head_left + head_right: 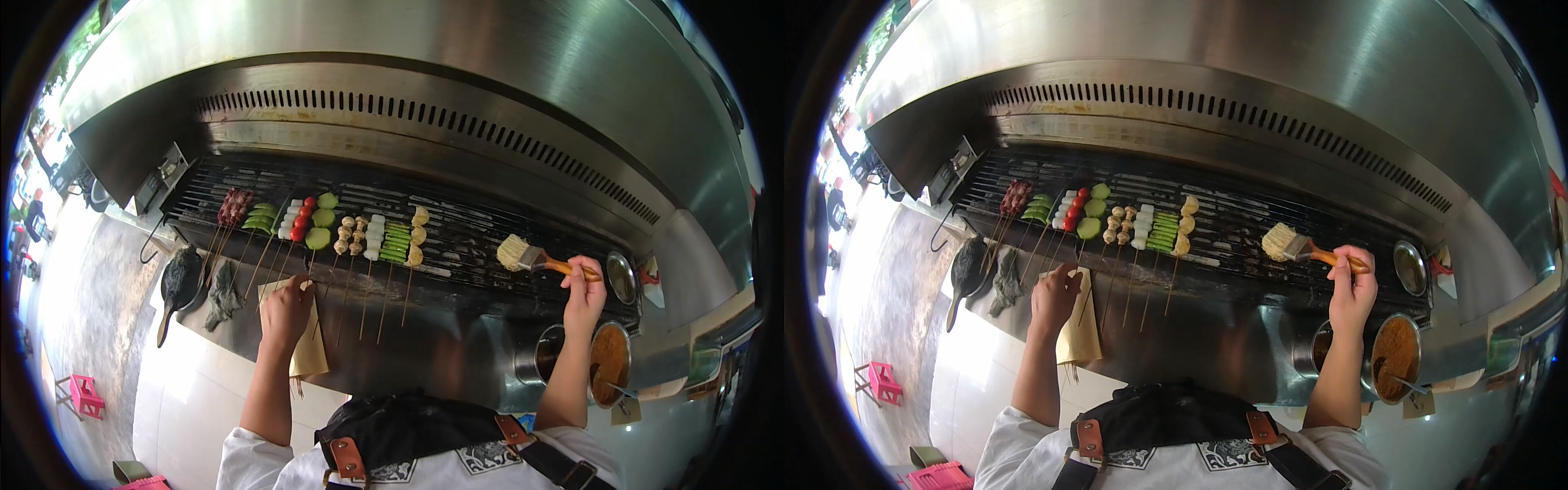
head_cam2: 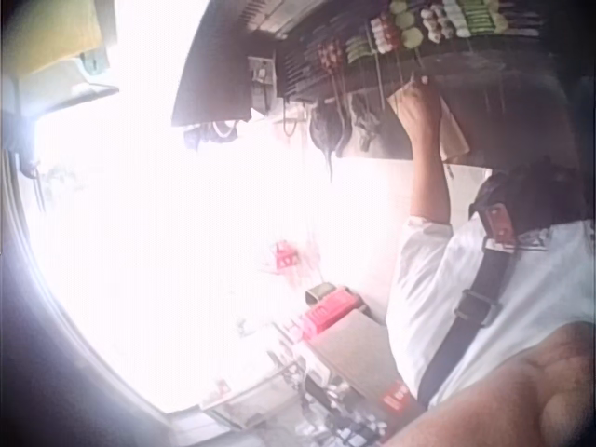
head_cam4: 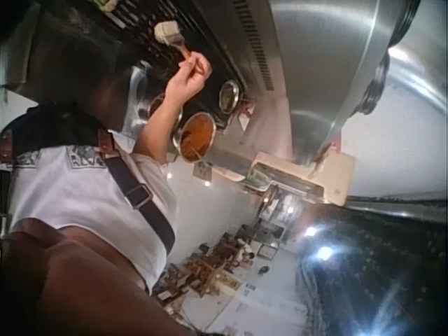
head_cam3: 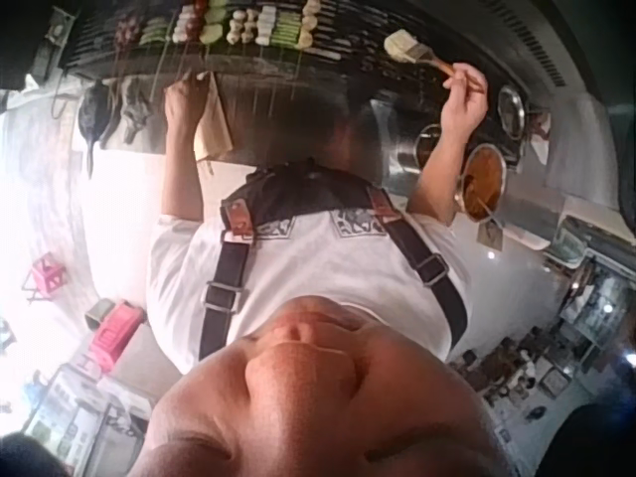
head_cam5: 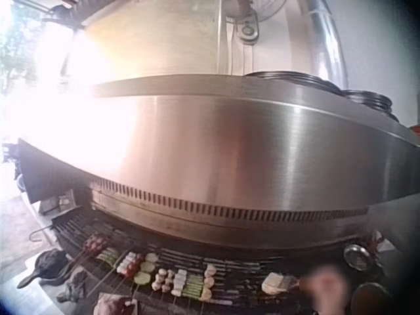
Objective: The person grills skewers of meat and vegetables on a charcoal grill. They brush sauce onto the skewers, sprinkle seasoning, and arrange them on the grill. The person also places cooked skewers into a paper bag.
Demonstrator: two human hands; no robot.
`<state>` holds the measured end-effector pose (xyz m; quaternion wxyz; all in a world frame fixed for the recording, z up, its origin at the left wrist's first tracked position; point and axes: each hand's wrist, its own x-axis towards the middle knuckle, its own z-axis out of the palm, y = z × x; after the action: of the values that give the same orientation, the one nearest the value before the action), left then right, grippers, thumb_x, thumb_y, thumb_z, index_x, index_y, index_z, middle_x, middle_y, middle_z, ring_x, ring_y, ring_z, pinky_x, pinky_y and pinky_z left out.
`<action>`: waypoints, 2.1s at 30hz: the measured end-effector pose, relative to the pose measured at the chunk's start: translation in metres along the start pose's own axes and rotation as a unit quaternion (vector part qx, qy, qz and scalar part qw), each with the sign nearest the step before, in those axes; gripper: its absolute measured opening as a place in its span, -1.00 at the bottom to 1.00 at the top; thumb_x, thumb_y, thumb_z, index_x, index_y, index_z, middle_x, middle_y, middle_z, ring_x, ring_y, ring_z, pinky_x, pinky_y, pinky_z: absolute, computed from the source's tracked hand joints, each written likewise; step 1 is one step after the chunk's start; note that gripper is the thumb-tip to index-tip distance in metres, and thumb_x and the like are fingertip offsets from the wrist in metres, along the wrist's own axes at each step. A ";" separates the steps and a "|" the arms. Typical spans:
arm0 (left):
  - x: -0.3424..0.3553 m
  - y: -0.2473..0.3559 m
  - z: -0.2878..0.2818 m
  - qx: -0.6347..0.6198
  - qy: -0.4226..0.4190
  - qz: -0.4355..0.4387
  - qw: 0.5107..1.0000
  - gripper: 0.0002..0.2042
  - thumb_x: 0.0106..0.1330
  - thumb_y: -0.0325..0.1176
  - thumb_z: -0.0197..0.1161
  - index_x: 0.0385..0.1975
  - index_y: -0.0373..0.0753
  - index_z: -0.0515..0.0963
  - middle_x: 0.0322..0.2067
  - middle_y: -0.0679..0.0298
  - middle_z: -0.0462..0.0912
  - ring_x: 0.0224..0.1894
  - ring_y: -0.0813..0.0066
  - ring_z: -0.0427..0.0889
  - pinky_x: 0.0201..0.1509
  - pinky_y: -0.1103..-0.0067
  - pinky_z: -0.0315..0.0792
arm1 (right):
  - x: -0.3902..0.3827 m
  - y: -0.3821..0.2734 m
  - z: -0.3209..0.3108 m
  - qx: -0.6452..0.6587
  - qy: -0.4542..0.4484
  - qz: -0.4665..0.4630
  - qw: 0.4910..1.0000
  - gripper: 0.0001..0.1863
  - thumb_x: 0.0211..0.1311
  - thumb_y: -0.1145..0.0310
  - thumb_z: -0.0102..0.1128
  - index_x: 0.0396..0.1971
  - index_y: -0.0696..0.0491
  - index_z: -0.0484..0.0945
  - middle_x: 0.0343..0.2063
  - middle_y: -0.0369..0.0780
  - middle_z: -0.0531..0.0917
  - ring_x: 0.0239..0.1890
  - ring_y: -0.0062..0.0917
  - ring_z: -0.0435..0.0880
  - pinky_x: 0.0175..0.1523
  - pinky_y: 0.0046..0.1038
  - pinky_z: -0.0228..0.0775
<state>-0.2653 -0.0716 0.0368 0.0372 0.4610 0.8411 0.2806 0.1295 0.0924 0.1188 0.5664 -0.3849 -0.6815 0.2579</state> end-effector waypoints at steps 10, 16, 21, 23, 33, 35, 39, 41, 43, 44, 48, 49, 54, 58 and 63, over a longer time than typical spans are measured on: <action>0.003 -0.014 0.014 -0.286 -0.008 -0.095 0.953 -0.81 0.33 -0.32 0.06 -0.27 -0.23 0.60 -0.68 0.32 0.55 -0.60 0.62 0.53 -0.45 0.64 0.38 | -0.014 0.007 -0.007 -0.016 0.013 0.023 1.000 -0.90 0.27 0.53 -0.03 -0.29 0.13 0.48 -0.34 -0.32 0.50 -0.49 -0.77 0.40 -0.33 -0.73 0.26; -0.005 -0.017 0.026 -0.220 0.007 -0.089 0.971 -0.81 0.28 -0.32 0.10 -0.31 -0.25 0.61 -0.65 0.16 0.58 -0.54 0.35 0.61 -0.40 0.52 0.44 | -0.015 0.008 -0.001 -0.017 -0.001 0.025 1.000 -0.90 0.29 0.51 -0.03 -0.30 0.14 0.49 -0.34 -0.32 0.48 -0.49 -0.77 0.37 -0.34 -0.72 0.24; -0.007 -0.008 0.024 -0.033 0.032 -0.054 0.997 -0.84 0.24 -0.31 0.14 -0.30 -0.20 0.59 -0.58 0.16 0.61 -0.46 0.14 0.61 -0.33 0.40 0.49 | -0.017 0.007 0.002 -0.009 -0.011 0.026 1.000 -0.91 0.29 0.51 -0.03 -0.31 0.14 0.48 -0.33 -0.32 0.48 -0.49 -0.77 0.38 -0.32 -0.72 0.24; -0.010 -0.002 0.016 0.018 0.142 0.045 0.989 -0.83 0.21 -0.31 0.16 -0.24 -0.17 0.56 -0.51 0.17 0.62 -0.44 0.13 0.62 -0.34 0.39 0.49 | -0.018 0.005 0.002 -0.006 -0.012 0.020 1.000 -0.91 0.29 0.51 -0.03 -0.31 0.14 0.48 -0.33 -0.31 0.48 -0.48 -0.77 0.38 -0.32 -0.72 0.24; -0.020 0.012 0.000 -0.023 -0.007 0.053 0.998 -0.88 0.18 -0.34 0.16 -0.43 -0.22 0.58 -0.54 0.04 0.61 -0.47 0.10 0.62 -0.38 0.35 0.50 | -0.019 0.001 -0.008 0.002 -0.012 0.021 1.000 -0.91 0.28 0.52 -0.03 -0.30 0.14 0.48 -0.31 -0.29 0.49 -0.48 -0.75 0.40 -0.33 -0.71 0.26; -0.020 0.018 -0.002 -0.056 0.032 0.063 0.996 -0.90 0.19 -0.39 0.15 -0.42 -0.23 0.57 -0.54 0.04 0.61 -0.47 0.10 0.62 -0.39 0.36 0.50 | -0.020 0.001 -0.014 0.000 -0.011 0.019 1.000 -0.91 0.27 0.53 -0.03 -0.30 0.15 0.48 -0.31 -0.29 0.49 -0.48 -0.75 0.41 -0.34 -0.71 0.27; -0.028 0.056 0.012 -0.107 0.041 0.110 0.987 -0.91 0.19 -0.46 0.13 -0.35 -0.23 0.55 -0.51 0.04 0.61 -0.47 0.09 0.62 -0.40 0.37 0.50 | -0.024 0.003 -0.029 -0.019 0.000 0.017 1.000 -0.92 0.26 0.55 -0.01 -0.32 0.14 0.49 -0.34 -0.30 0.48 -0.50 -0.75 0.43 -0.37 -0.71 0.27; -0.037 0.082 0.028 -0.122 0.028 0.148 0.981 -0.95 0.20 -0.44 0.11 -0.40 -0.22 0.51 -0.49 0.04 0.61 -0.47 0.09 0.62 -0.41 0.35 0.50 | -0.026 0.005 -0.036 -0.024 0.005 0.022 0.999 -0.91 0.27 0.53 -0.02 -0.30 0.14 0.48 -0.34 -0.32 0.48 -0.50 -0.76 0.41 -0.36 -0.72 0.25; -0.042 0.105 0.048 -0.069 -0.030 0.185 0.980 -0.93 0.21 -0.40 0.10 -0.45 -0.23 0.43 -0.53 0.00 0.60 -0.52 0.06 0.60 -0.46 0.31 0.50 | -0.028 0.007 -0.042 -0.022 0.000 0.033 0.999 -0.90 0.30 0.52 -0.05 -0.27 0.13 0.47 -0.35 -0.35 0.48 -0.49 -0.78 0.38 -0.33 -0.74 0.23; -0.044 0.113 0.055 -0.058 -0.037 0.213 0.975 -0.92 0.21 -0.39 0.10 -0.45 -0.24 0.41 -0.55 -0.01 0.59 -0.54 0.05 0.60 -0.48 0.29 0.50 | -0.029 0.009 -0.045 -0.026 0.002 0.028 0.999 -0.90 0.30 0.52 -0.05 -0.27 0.14 0.47 -0.35 -0.35 0.48 -0.49 -0.78 0.38 -0.34 -0.74 0.23; -0.051 0.130 0.074 -0.021 -0.086 0.196 0.977 -0.90 0.23 -0.35 0.08 -0.42 -0.23 0.42 -0.59 -0.01 0.58 -0.57 0.02 0.59 -0.49 0.27 0.50 | -0.032 0.014 -0.054 -0.027 0.004 0.030 0.999 -0.90 0.30 0.51 -0.05 -0.27 0.14 0.47 -0.37 -0.34 0.48 -0.50 -0.78 0.38 -0.34 -0.74 0.24; -0.052 0.132 0.076 -0.021 -0.094 0.184 0.978 -0.89 0.22 -0.33 0.09 -0.41 -0.22 0.44 -0.60 -0.01 0.58 -0.55 0.01 0.59 -0.47 0.26 0.49 | -0.032 0.016 -0.055 -0.027 0.006 0.033 0.999 -0.90 0.30 0.51 -0.05 -0.27 0.14 0.47 -0.37 -0.34 0.48 -0.50 -0.78 0.38 -0.34 -0.74 0.24; -0.057 0.135 0.078 0.019 -0.132 0.169 0.976 -0.85 0.24 -0.29 0.07 -0.45 -0.20 0.48 -0.62 0.01 0.57 -0.55 0.00 0.58 -0.47 0.25 0.49 | -0.030 0.026 -0.062 -0.027 0.011 0.035 0.999 -0.90 0.31 0.49 -0.04 -0.27 0.14 0.47 -0.38 -0.33 0.49 -0.51 -0.78 0.38 -0.35 -0.74 0.25; -0.063 0.140 0.070 0.032 -0.116 0.235 0.965 -0.79 0.28 -0.27 0.05 -0.56 -0.19 0.50 -0.70 0.04 0.54 -0.62 0.05 0.58 -0.53 0.28 0.49 | -0.018 0.050 -0.095 -0.043 0.068 0.071 0.994 -0.90 0.29 0.43 0.04 -0.28 0.10 0.51 -0.45 -0.32 0.53 -0.52 -0.75 0.46 -0.39 -0.68 0.31; -0.072 0.140 0.045 -0.022 -0.071 0.209 0.975 -0.93 0.20 -0.34 0.16 -0.47 -0.13 0.53 -0.63 0.15 0.58 -0.57 0.08 0.59 -0.50 0.34 0.45 | 0.004 0.124 -0.180 -0.140 0.197 0.074 0.968 -0.81 0.27 0.41 0.08 -0.16 0.08 0.55 -0.32 -0.25 0.61 -0.39 -0.64 0.59 -0.27 -0.63 0.38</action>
<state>-0.1038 -0.0504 0.0556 0.0475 0.6443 0.7148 0.2675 0.3332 0.1510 0.0637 0.6093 -0.5525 -0.5559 0.1205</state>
